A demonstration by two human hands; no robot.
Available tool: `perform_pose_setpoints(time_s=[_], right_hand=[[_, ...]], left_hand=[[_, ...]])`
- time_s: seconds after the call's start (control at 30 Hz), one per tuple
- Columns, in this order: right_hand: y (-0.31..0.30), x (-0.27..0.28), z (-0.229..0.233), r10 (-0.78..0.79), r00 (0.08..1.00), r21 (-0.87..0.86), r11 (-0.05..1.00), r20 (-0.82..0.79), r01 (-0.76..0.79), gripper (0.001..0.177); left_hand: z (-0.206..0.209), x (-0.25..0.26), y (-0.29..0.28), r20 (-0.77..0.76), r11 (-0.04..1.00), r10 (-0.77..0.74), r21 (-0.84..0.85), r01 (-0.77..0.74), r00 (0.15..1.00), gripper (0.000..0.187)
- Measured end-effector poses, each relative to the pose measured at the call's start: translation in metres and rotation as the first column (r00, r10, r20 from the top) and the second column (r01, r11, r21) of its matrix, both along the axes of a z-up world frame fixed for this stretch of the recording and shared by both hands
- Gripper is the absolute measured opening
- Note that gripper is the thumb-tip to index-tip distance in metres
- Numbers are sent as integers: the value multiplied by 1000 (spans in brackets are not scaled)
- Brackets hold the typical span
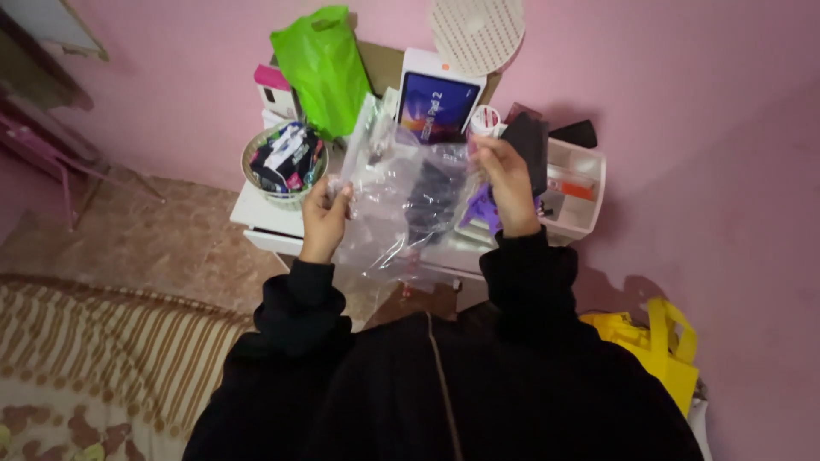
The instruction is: The person organizes items on a cluttered white bedside table. They place a dark cloth into a plastic bag, move a small orange box, and handle a white basket and a green plastic bag. The person also picks up a pink box and a white box, placing them into the green bag.
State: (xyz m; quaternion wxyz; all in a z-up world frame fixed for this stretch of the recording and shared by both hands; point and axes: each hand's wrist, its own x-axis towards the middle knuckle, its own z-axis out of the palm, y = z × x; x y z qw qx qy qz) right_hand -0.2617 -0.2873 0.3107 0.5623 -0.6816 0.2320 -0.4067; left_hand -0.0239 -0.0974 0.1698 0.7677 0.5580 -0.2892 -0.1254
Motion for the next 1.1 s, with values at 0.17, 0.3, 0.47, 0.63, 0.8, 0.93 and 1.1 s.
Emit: perform_pose_setpoints(time_s=[0.17,0.3,0.47,0.63,0.8,0.93,1.1], right_hand=[[-21,26,-24,-191,977,-254,953,-91,163,11],[-34,32,-46,-331,926,-31,939,182,342,7],[20,36,-33,66,985,230,968,159,-102,20],[11,38,-76,-9,999,101,995,30,5,7],[66,29,-17,421,906,202,885,34,-419,91],[62,24,-39,319,900,179,944,-296,-276,15],[76,14,-27,459,839,201,887,-291,-416,44]], left_hand=[[8,13,8,1,999,-31,11,31,1000,9],[4,13,14,-7,999,-34,8,35,999,10],[14,12,16,-49,999,-9,-54,6,999,4],[14,8,13,-67,997,41,-69,-46,997,5],[24,1,14,-90,986,128,-93,-136,988,5],[29,10,22,-40,982,175,-63,-178,984,6],[16,15,16,-111,967,228,-89,-238,967,9]])
